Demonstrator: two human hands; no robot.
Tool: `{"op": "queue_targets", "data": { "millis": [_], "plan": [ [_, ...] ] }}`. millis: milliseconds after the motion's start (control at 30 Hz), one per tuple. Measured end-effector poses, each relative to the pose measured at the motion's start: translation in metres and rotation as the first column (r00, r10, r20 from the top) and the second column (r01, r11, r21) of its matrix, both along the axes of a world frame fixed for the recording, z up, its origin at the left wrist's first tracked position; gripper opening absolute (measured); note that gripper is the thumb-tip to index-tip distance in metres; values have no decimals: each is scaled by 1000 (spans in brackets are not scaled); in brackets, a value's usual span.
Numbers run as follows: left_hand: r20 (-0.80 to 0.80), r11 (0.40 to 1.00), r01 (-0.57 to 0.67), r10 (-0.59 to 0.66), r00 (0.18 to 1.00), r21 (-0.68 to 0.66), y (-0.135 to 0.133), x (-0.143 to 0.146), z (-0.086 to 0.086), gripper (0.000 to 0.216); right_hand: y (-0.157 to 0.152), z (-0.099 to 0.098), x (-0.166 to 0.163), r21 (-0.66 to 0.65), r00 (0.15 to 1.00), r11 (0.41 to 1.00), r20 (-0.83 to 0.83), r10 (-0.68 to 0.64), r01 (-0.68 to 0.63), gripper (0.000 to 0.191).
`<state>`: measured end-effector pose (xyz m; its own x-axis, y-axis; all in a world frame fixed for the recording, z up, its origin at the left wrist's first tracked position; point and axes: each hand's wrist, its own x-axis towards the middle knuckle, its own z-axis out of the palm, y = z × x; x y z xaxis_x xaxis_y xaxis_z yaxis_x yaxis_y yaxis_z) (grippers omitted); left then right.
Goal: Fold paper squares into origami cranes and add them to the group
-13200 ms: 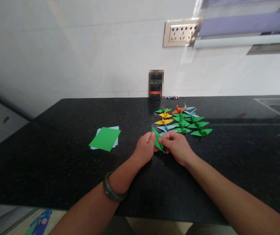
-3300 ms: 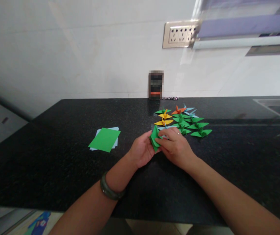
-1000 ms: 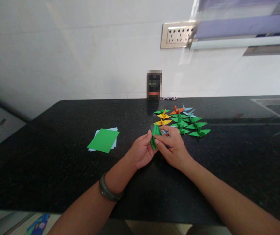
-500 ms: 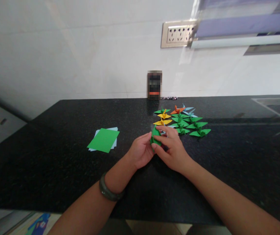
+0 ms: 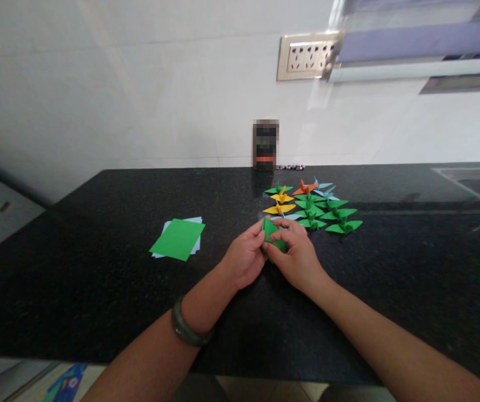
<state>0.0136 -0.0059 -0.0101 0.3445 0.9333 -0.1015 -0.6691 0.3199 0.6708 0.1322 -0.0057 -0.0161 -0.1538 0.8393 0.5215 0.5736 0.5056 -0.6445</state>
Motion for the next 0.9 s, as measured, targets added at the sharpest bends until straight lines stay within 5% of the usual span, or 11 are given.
{"op": "queue_targets", "data": {
  "millis": [333, 600, 733, 900],
  "plan": [
    [-56, 996, -72, 69, 996, -53, 1, 2, -3, 20, 3, -4, 0, -237, 983, 969, -182, 23, -66, 21],
    [-63, 997, -66, 63, 996, -49, 2, 2, -2, 22, 3, -4, -1, -258, 986, 963, -162, 41, -83, 12],
    [-69, 993, -89, 84, 994, -76, 1, 1, 0, 19, 2, -5, 0, -216, 990, 971, -116, 83, -106, 6],
    [-37, 992, -46, 41, 998, -119, 0, 1, 2, 16, -3, -3, -1, 22, 995, 999, 93, 45, -47, 11]
  ]
}}
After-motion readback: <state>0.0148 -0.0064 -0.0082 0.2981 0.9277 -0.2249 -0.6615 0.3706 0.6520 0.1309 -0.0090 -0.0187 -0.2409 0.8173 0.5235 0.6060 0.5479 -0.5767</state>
